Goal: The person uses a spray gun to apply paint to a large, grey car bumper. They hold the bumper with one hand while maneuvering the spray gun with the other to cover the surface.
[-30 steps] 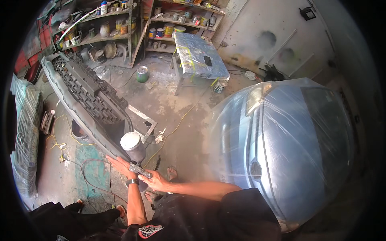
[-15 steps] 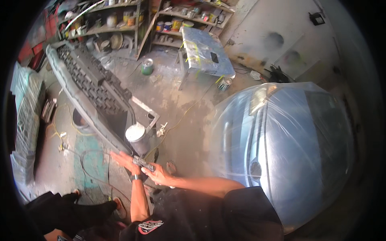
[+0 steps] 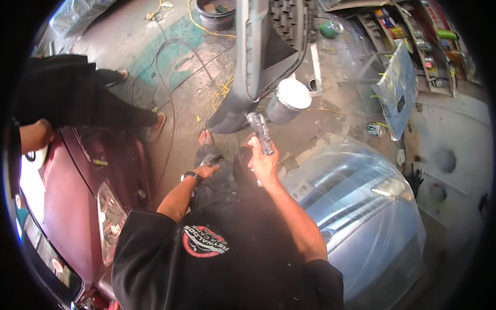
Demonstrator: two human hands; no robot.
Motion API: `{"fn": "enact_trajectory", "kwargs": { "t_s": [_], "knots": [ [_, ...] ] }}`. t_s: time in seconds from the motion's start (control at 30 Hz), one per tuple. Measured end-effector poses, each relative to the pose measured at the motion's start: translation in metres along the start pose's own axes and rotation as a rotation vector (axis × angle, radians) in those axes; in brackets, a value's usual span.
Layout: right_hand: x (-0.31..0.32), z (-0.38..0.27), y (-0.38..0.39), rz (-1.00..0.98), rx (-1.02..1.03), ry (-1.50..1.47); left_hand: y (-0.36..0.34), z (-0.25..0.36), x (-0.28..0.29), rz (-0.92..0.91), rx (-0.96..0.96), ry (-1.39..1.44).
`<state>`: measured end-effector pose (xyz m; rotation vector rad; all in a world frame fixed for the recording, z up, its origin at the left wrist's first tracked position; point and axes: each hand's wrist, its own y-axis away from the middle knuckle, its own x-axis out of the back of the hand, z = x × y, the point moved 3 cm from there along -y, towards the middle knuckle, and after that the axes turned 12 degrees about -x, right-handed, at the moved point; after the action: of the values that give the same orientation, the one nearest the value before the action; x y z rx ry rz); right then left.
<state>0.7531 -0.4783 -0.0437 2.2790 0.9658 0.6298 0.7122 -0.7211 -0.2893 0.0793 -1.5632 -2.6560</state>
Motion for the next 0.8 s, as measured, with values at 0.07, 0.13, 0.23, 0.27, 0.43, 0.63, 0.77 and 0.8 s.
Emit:
{"fn": "enact_trajectory", "kwargs": {
  "t_s": [0.07, 0.13, 0.23, 0.27, 0.43, 0.63, 0.77, 0.8],
  "knots": [
    [-0.003, 0.001, 0.001, -0.014, -0.018, 0.001, 0.038, 0.001, 0.003, -0.03, 0.071, 0.226],
    [-0.007, 0.007, 0.0, -0.016, -0.035, 0.019, 0.05, -0.001, 0.002, -0.071, 0.074, 0.249],
    [-0.017, -0.001, -0.001, 0.021, 0.003, 0.007, 0.051, -0.006, -0.001, -0.094, 0.054, 0.268],
    [-0.021, -0.005, -0.001, 0.038, -0.013, 0.027, 0.049, -0.007, -0.001, -0.097, 0.043, 0.269],
    [-0.026, 0.007, -0.007, 0.02, -0.072, 0.108, 0.055, -0.011, 0.006, -0.106, -0.006, 0.254],
    [-0.034, 0.019, -0.009, 0.047, -0.03, 0.105, 0.047, -0.025, 0.013, -0.077, -0.063, 0.158],
    [-0.041, 0.014, -0.013, 0.08, -0.006, 0.094, 0.027, -0.04, 0.011, -0.054, -0.067, 0.081],
    [-0.043, 0.014, -0.014, 0.079, -0.003, 0.105, 0.023, -0.043, 0.011, -0.043, -0.076, 0.059]
  ]
}}
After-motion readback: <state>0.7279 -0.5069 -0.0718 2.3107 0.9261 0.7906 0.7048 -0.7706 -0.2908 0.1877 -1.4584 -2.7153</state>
